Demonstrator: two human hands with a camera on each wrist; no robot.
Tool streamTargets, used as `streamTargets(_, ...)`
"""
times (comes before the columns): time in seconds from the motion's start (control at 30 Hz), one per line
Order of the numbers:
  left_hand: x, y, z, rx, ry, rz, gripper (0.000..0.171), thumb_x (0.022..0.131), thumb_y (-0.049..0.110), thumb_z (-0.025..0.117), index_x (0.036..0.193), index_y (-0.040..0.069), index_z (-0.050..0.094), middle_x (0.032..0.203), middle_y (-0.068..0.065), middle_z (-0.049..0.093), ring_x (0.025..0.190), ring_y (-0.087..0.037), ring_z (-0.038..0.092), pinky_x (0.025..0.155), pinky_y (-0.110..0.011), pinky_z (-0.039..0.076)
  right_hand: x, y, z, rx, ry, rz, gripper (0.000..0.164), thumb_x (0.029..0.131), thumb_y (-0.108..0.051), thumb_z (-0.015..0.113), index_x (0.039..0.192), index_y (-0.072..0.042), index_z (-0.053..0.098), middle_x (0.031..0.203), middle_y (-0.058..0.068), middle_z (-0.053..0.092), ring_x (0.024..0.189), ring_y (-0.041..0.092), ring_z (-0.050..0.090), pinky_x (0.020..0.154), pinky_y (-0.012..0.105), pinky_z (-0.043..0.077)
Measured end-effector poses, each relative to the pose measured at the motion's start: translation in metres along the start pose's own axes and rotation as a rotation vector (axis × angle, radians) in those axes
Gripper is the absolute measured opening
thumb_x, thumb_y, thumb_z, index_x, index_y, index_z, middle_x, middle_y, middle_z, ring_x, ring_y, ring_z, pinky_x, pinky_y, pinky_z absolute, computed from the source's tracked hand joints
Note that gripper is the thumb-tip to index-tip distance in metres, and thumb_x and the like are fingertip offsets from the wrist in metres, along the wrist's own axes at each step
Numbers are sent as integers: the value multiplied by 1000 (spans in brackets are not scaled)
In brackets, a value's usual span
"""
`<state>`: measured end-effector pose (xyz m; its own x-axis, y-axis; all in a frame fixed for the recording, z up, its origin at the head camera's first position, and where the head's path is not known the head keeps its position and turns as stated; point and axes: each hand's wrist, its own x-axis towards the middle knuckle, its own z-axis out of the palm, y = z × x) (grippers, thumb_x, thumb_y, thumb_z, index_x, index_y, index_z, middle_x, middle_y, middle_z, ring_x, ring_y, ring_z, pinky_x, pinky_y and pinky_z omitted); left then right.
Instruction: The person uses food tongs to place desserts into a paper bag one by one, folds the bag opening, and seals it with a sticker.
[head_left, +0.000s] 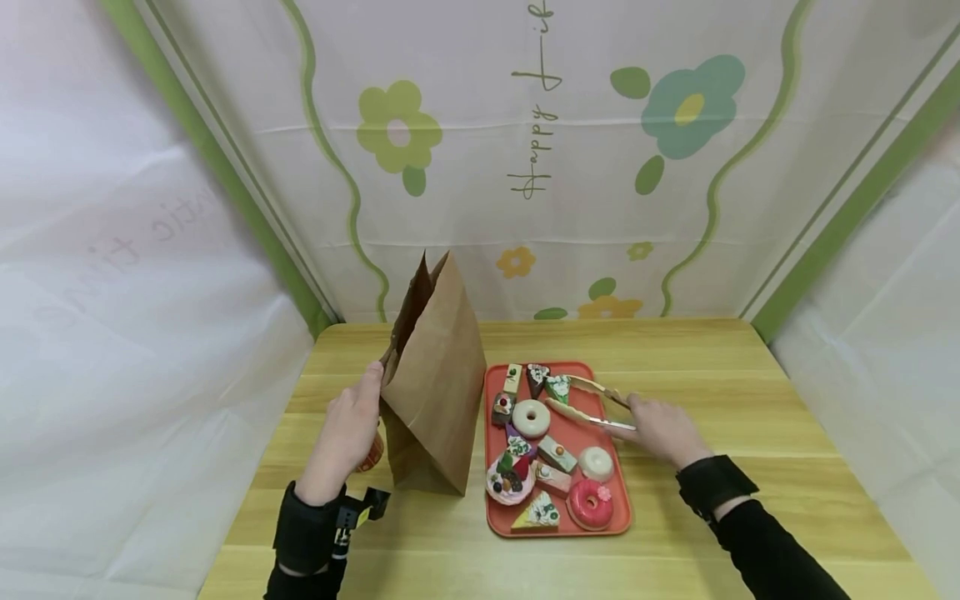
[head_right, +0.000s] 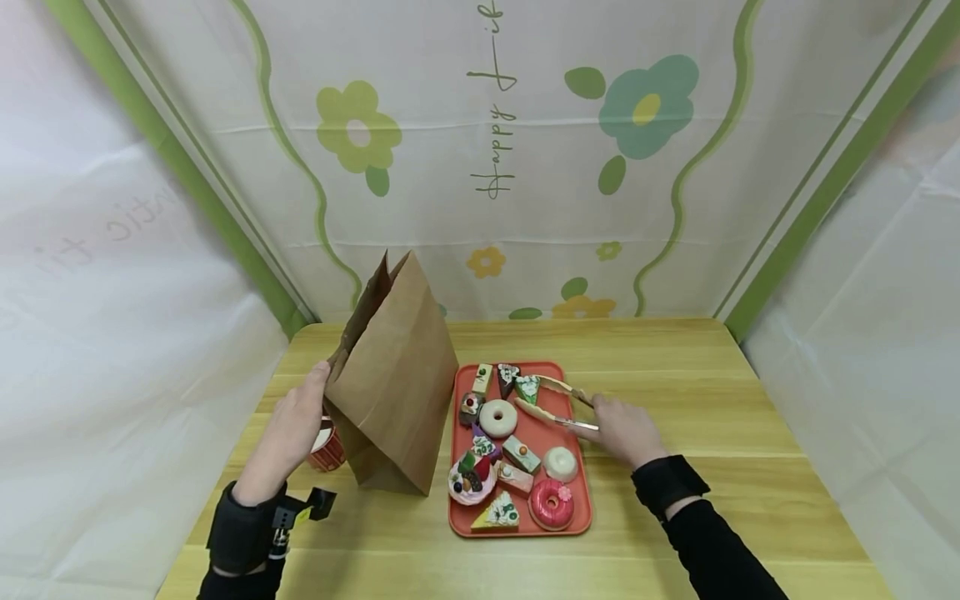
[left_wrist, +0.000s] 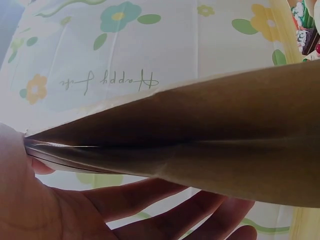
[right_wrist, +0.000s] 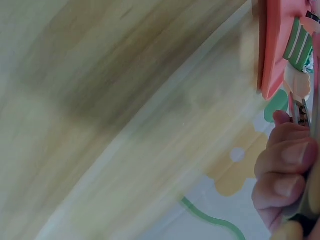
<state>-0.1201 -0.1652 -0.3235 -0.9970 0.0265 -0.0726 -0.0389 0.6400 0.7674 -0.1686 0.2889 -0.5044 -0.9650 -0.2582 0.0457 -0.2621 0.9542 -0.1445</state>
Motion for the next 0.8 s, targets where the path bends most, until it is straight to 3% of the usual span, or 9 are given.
streamTargets(0.2,-2,1,-1,-7,-6,21,77,103,60,17,152,3,33,93,-17,59,108,-36,52,100,-55,35,-7,-3,-1,-4,33,5,64,83,-63,68,95,-1,57,60,2,42,50,17,42,44,34,36)
streamTargets(0.37,-1,2,0,-3,-5,26,78,103,60,16,149,1,37,77,-13,52,84,-32,54,89,-48,39,-12,-3,0,7,56,17,67,83,-63,67,99,2,60,59,1,42,49,16,41,45,34,37)
streamTargets(0.47,0,1,0,-3,-4,21,80,102,61,16,149,1,38,73,-12,48,81,-31,52,89,-47,39,-15,-1,1,28,63,38,67,83,-63,67,98,2,61,58,1,42,49,17,42,46,36,38)
streamTargets(0.57,-1,1,0,-9,-7,19,81,102,62,16,149,0,38,74,-13,48,89,-32,54,94,-49,38,-17,0,1,54,63,63,66,83,-64,66,96,0,61,60,1,43,50,17,43,47,37,39)
streamTargets(0.67,-1,1,0,-13,0,12,82,101,63,16,138,-2,48,66,-10,42,69,-28,45,87,-46,37,-19,-1,0,82,61,88,66,84,-65,64,96,0,62,61,1,44,50,17,43,47,36,38)
streamTargets(0.7,-2,1,0,-9,3,14,82,101,63,16,137,-3,48,66,-10,42,75,-29,49,88,-46,38,-20,-1,-1,89,58,98,67,84,-66,63,96,0,62,61,1,45,50,17,43,47,35,37)
streamTargets(0.8,-1,1,0,1,6,14,83,101,64,16,140,-2,47,64,-9,37,68,-27,43,85,-44,35,-23,-5,-2,111,58,128,68,85,-67,62,97,0,61,60,2,44,49,17,42,45,33,33)
